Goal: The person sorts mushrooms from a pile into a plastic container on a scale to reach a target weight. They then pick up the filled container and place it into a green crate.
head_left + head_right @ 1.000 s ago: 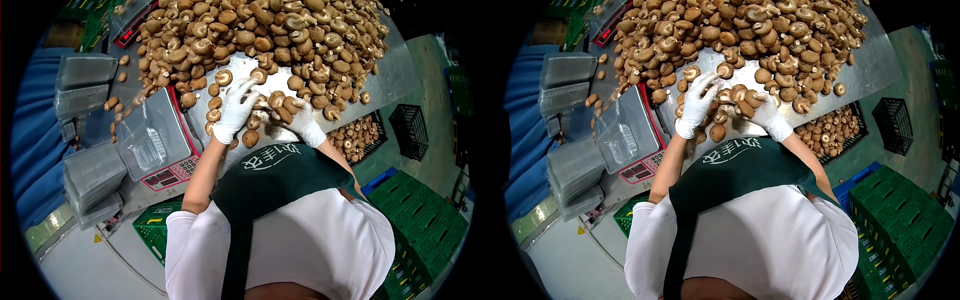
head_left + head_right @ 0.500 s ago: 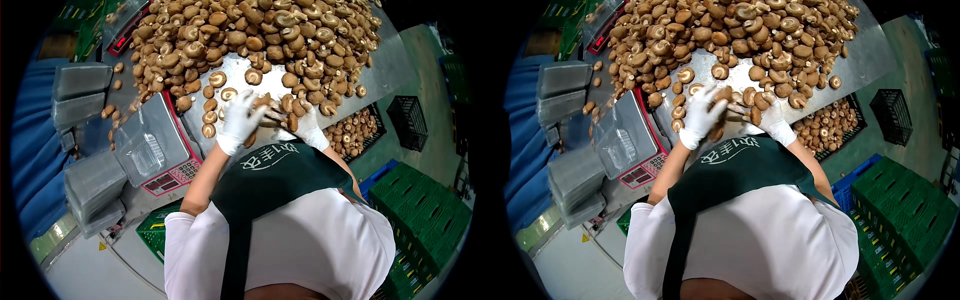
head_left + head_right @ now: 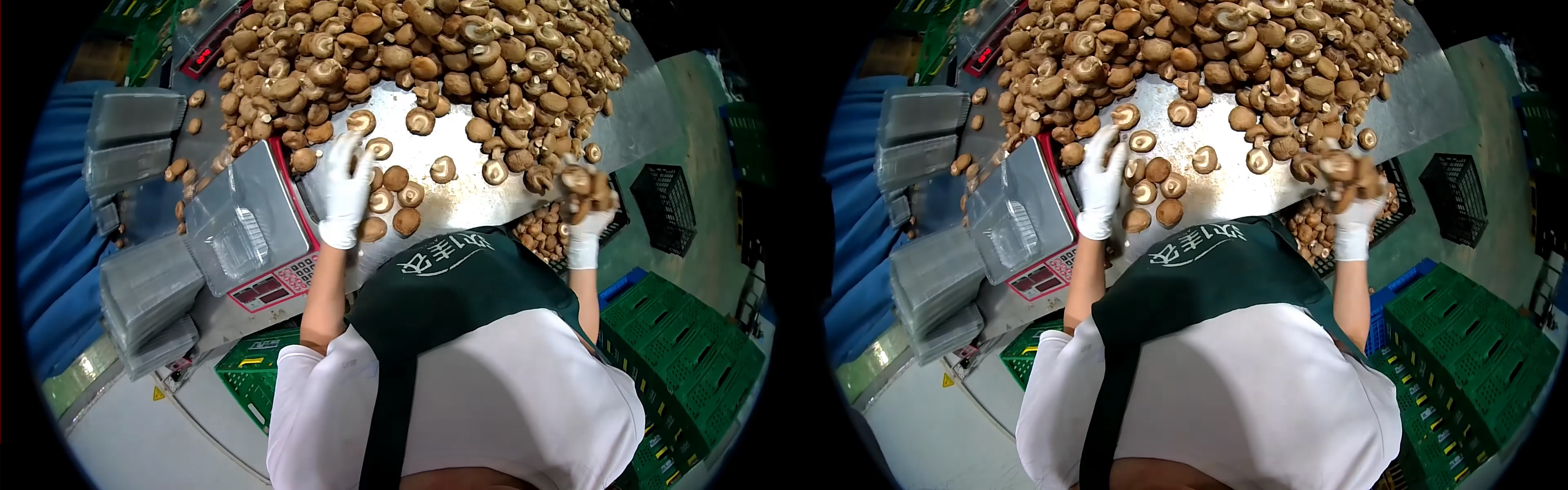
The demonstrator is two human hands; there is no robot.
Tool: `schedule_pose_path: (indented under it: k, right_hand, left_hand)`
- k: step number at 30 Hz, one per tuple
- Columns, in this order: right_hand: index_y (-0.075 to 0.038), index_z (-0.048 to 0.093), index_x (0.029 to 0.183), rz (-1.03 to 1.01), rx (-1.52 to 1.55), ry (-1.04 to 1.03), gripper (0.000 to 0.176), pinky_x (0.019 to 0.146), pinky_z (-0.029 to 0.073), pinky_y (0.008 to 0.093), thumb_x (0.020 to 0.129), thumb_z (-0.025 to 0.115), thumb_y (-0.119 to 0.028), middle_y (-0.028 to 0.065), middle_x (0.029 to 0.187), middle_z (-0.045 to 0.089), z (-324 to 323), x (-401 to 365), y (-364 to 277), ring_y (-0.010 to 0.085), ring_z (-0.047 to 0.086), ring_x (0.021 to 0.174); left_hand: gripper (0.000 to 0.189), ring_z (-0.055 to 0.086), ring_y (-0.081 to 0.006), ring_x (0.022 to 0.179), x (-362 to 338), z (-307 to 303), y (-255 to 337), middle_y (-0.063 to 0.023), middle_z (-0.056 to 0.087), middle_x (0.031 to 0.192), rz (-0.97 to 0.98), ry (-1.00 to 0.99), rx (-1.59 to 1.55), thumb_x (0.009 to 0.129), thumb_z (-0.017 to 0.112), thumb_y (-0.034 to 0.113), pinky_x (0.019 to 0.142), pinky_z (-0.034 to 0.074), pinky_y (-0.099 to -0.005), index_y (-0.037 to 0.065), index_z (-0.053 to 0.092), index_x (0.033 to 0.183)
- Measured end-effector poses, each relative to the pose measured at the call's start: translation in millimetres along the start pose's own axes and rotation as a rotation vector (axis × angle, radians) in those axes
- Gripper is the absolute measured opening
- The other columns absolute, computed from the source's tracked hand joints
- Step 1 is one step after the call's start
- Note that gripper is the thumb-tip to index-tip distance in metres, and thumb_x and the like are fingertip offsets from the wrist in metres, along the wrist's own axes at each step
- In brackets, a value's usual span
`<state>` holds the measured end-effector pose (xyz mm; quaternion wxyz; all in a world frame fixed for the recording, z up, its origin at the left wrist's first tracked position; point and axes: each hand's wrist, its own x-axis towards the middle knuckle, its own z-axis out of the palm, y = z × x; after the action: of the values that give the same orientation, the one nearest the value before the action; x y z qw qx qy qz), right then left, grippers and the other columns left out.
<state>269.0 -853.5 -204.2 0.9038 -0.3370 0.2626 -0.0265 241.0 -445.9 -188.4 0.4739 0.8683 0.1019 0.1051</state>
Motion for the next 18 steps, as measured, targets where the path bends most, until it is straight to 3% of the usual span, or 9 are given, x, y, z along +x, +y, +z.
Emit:
schedule_pose_path:
  k: [1, 2, 3, 5, 8, 9, 12, 15, 18]
  right_hand:
    - [-0.005, 0.044, 0.128, -0.038, 0.059, -0.267, 0.056, 0.065, 0.055, 0.0299, 0.088, 0.038, -0.045, 0.0147, 0.125, 0.051, -29.8, 8.6, -24.9, 0.0232, 0.059, 0.093]
    - [-0.002, 0.043, 0.128, 0.073, 0.273, -0.718, 0.054, 0.090, 0.049, 0.0354, 0.090, 0.039, -0.040, 0.0119, 0.137, 0.042, -70.3, 28.1, -51.7, 0.0251, 0.050, 0.112]
    - [0.001, 0.039, 0.132, 0.026, 0.118, -0.729, 0.055, 0.100, 0.042, 0.0393, 0.091, 0.041, -0.036, 0.0108, 0.141, 0.040, -78.7, 24.7, -74.1, 0.0272, 0.049, 0.113]
    - [-0.001, 0.034, 0.141, -0.131, -0.264, -0.056, 0.070, 0.102, 0.037, 0.0415, 0.089, 0.052, -0.045, 0.0127, 0.141, 0.042, -100.4, 26.1, -100.9, 0.0286, 0.042, 0.127]
    - [-0.004, 0.041, 0.139, -0.154, -1.108, 0.502, 0.076, 0.094, 0.043, 0.0401, 0.084, 0.064, -0.052, 0.0160, 0.136, 0.046, -160.9, 57.3, -115.7, 0.0261, 0.048, 0.121]
    - [-0.005, 0.042, 0.139, -0.227, -1.445, 0.587, 0.075, 0.079, 0.049, 0.0316, 0.083, 0.066, -0.049, 0.0155, 0.130, 0.053, -207.6, 81.8, -123.7, 0.0188, 0.057, 0.109]
    - [0.000, 0.050, 0.130, -0.186, -1.121, 0.532, 0.060, 0.069, 0.049, 0.0233, 0.087, 0.066, -0.039, 0.0138, 0.119, 0.061, -125.9, 47.2, -103.4, 0.0122, 0.062, 0.096]
    - [0.001, 0.063, 0.112, -0.247, -1.016, 0.192, 0.029, 0.069, 0.049, 0.0217, 0.095, 0.056, -0.021, 0.0070, 0.106, 0.067, -68.2, 38.3, -83.5, 0.0113, 0.063, 0.083]
    - [0.002, 0.063, 0.110, -0.241, -1.024, -0.043, 0.028, 0.072, 0.049, 0.0214, 0.096, 0.054, -0.020, 0.0079, 0.106, 0.067, -15.4, 32.0, -57.7, 0.0115, 0.063, 0.084]
  left_hand:
    - [0.034, 0.052, -0.0246, 0.118, 0.6, -5.6, -19.6, -0.0148, 0.051, 0.132, -0.008, 0.043, 0.009, 0.089, 0.063, 0.016, 0.100, 0.042, -0.0325, 0.005, 0.059, 0.121]
    - [0.035, 0.052, -0.0226, 0.118, -0.9, -12.5, -27.6, -0.0139, 0.051, 0.131, -0.020, 0.069, 0.091, 0.090, 0.062, 0.017, 0.097, 0.045, -0.0315, 0.004, 0.058, 0.122]
    - [0.039, 0.051, -0.0322, 0.120, -2.1, -16.4, -34.1, -0.0192, 0.052, 0.130, -0.067, 0.086, 0.044, 0.086, 0.065, 0.023, 0.102, 0.039, -0.0365, 0.006, 0.060, 0.120]
    - [0.041, 0.049, -0.0331, 0.122, -4.0, -21.2, -44.3, -0.0200, 0.052, 0.130, -0.099, 0.063, 0.159, 0.086, 0.065, 0.024, 0.103, 0.038, -0.0378, 0.005, 0.059, 0.121]
    - [0.043, 0.047, -0.0339, 0.123, -0.9, -16.8, -53.8, -0.0205, 0.051, 0.131, -0.120, 0.045, 0.174, 0.085, 0.066, 0.026, 0.104, 0.036, -0.0383, 0.005, 0.059, 0.121]
    - [0.043, 0.047, -0.0341, 0.123, 1.8, -15.5, -53.6, -0.0206, 0.051, 0.131, -0.126, 0.047, 0.202, 0.084, 0.066, 0.026, 0.104, 0.036, -0.0383, 0.004, 0.059, 0.121]
    - [0.043, 0.048, -0.0337, 0.122, 16.6, -10.9, -55.5, -0.0206, 0.051, 0.130, -0.122, 0.036, 0.211, 0.085, 0.063, 0.025, 0.104, 0.037, -0.0384, 0.003, 0.058, 0.122]
    - [0.047, 0.051, -0.0340, 0.118, 36.0, -11.4, -61.3, -0.0202, 0.054, 0.127, -0.093, 0.055, 0.283, 0.085, 0.060, 0.027, 0.101, 0.039, -0.0391, 0.004, 0.055, 0.126]
    - [0.050, 0.056, -0.0359, 0.110, 45.2, -6.5, -51.8, -0.0217, 0.057, 0.121, -0.207, -0.150, 0.478, 0.082, 0.063, 0.030, 0.094, 0.044, -0.0394, 0.005, 0.055, 0.124]
